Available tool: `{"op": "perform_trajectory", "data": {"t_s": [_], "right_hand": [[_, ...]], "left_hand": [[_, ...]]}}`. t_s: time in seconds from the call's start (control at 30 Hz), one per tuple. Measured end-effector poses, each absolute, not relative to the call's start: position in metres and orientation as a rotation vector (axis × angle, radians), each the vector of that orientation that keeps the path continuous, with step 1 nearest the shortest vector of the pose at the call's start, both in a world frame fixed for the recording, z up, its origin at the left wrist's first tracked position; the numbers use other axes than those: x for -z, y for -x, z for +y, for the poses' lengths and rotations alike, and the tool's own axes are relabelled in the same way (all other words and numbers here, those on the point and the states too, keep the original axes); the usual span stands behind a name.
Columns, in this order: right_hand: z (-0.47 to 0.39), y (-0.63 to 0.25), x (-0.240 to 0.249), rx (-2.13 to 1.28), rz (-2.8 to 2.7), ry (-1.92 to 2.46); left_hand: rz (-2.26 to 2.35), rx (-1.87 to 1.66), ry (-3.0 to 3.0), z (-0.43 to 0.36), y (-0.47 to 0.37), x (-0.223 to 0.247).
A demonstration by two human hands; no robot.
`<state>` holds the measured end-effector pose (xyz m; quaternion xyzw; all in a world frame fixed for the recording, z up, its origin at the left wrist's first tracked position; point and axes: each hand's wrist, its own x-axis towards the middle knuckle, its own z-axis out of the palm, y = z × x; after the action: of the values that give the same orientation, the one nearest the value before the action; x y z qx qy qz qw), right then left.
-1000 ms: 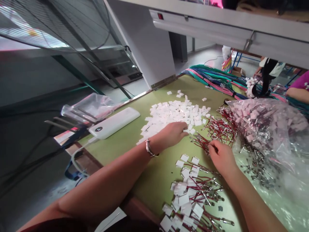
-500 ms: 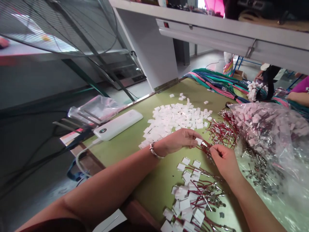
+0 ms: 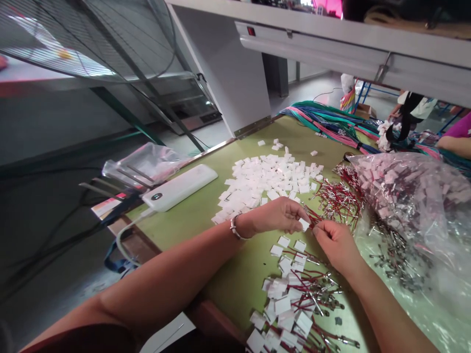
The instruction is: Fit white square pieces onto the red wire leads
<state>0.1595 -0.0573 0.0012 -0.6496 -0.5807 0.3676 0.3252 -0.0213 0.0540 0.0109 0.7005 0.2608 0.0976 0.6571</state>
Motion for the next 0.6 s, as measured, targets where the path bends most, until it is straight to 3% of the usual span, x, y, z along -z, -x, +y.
{"op": "perform_trajectory", "data": {"t_s": [0.4,0.6], "right_hand": [[-0.063,-0.152,-0.012,-0.909,-1.62,1.662],[-0.081,-0.16,-0.03,-1.14,-2.117,1.616]], "left_hand": [[0.484,-0.259,-1.844,0.061,0.027,-0.017],[1.239,-0.558,-2.131,0.078,0.033,-0.015]]}}
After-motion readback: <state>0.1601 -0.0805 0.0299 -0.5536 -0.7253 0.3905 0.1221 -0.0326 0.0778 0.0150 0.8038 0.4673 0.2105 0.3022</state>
